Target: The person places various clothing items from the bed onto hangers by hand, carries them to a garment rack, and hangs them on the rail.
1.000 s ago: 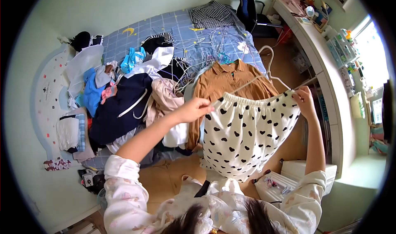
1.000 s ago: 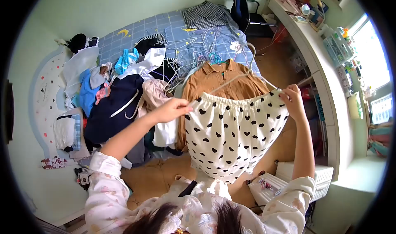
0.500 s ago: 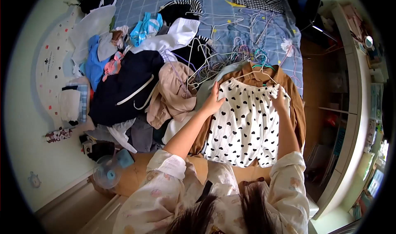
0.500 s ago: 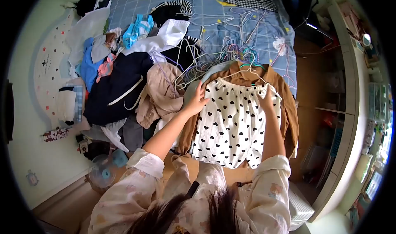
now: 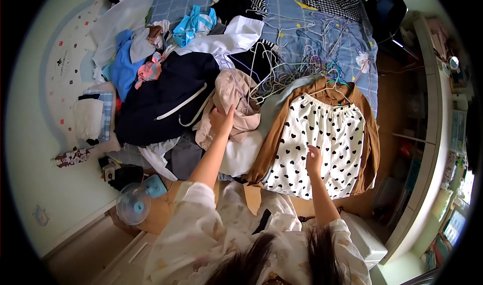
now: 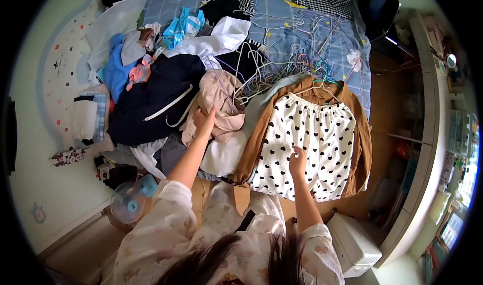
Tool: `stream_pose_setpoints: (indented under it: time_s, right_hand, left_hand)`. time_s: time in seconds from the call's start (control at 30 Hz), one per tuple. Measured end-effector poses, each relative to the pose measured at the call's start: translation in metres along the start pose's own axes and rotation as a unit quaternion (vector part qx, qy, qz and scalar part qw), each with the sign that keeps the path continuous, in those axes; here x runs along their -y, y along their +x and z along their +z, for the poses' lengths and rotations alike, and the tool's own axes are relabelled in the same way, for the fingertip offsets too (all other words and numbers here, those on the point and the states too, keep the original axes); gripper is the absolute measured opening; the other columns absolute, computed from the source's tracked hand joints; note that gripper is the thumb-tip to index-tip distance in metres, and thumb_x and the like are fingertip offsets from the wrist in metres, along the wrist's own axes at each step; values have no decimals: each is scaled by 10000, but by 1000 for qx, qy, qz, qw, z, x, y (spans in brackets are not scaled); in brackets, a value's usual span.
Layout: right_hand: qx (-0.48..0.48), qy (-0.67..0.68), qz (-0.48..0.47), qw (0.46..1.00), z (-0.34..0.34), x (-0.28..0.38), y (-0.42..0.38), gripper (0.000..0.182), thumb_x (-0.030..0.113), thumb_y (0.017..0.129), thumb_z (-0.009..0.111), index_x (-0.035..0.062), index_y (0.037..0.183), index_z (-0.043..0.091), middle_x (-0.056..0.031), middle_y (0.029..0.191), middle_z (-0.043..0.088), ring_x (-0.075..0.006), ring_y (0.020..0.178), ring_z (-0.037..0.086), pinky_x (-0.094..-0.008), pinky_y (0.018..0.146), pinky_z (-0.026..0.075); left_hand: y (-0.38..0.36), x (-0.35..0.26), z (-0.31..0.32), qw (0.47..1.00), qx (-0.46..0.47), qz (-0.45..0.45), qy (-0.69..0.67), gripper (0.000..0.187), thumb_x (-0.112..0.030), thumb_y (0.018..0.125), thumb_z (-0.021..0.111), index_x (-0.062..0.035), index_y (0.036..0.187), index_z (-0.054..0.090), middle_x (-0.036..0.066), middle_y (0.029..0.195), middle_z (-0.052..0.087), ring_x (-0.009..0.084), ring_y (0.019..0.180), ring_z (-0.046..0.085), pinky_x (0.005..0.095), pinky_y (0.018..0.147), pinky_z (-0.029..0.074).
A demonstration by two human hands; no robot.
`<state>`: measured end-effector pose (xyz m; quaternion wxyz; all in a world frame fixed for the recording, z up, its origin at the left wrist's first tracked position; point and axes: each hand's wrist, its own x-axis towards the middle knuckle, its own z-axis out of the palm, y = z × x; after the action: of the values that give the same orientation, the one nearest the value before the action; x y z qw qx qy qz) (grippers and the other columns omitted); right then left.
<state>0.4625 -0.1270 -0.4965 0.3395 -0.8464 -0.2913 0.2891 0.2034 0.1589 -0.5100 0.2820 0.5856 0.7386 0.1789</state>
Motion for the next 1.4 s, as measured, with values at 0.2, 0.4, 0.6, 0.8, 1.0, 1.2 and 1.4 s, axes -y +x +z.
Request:
stream_pose_setpoints:
  time_s: [0.2, 0.4, 0.6, 0.8, 1.0, 1.2, 1.4]
  right_hand:
    - [-7, 118, 43, 992, 41, 55, -58, 219, -6, 874, 462, 3, 1033, 613, -73, 949, 655, -155, 851, 624, -274, 724, 491]
    - [-15, 178, 109, 978, 122, 110, -110, 197, 38, 900, 464, 17, 1027, 613, -58, 926, 652, -136, 829, 624, -254, 665, 486]
    - [75, 237, 95, 964, 222, 214, -114, 208, 69, 906, 479, 57, 1070, 607, -35, 902, 643, -138, 812, 633, -261, 639, 480]
    - [170, 258, 76, 948, 295, 264, -114, 251, 43, 880, 481, 45, 1112, 579, -47, 940, 622, -128, 808, 602, -250, 662, 473]
    - [273, 227, -95, 930, 326, 352, -126, 391, 118, 870, 633, 43, 1233, 511, -64, 1075, 591, -153, 1002, 564, -288, 831, 467]
    - [200, 192, -243, 930, 302, 461, -142, 721, 129, 759, 753, 100, 1378, 385, -128, 1261, 524, -192, 1170, 493, -283, 888, 441]
    - [74, 145, -190, 968, 254, 484, -84, 204, 195, 876, 600, -7, 905, 616, -151, 719, 621, -233, 606, 569, -350, 587, 443]
  left_hand:
    - [75, 29, 20, 982, 102, -60, -146, 354, -259, 903, 540, 61, 1048, 578, 208, 1036, 628, 327, 959, 601, 404, 787, 470]
    - [111, 24, -188, 755, 205, -143, -606, 360, -321, 942, 458, -43, 1140, 570, 89, 1129, 613, 203, 987, 603, 356, 876, 476]
    - [175, 137, -369, 700, 336, 61, -627, 370, -330, 958, 423, -67, 1195, 533, 69, 1168, 594, 196, 1028, 589, 358, 905, 473]
    - [185, 180, -408, 750, 299, 41, -589, 424, -371, 953, 420, -67, 1237, 504, 75, 1199, 578, 207, 1058, 575, 371, 923, 464]
    - [175, 174, -382, 784, 269, 58, -557, 482, -411, 947, 417, -67, 1280, 475, 81, 1229, 561, 218, 1087, 560, 384, 941, 454]
    - [146, 152, -359, 814, 239, 97, -520, 542, -452, 942, 413, -67, 1322, 445, 88, 1260, 545, 229, 1117, 546, 397, 959, 445]
    - [123, 137, -391, 726, 300, -68, -615, 684, -584, 904, 383, -73, 1357, 423, 99, 1300, 522, 253, 1165, 520, 407, 998, 415]
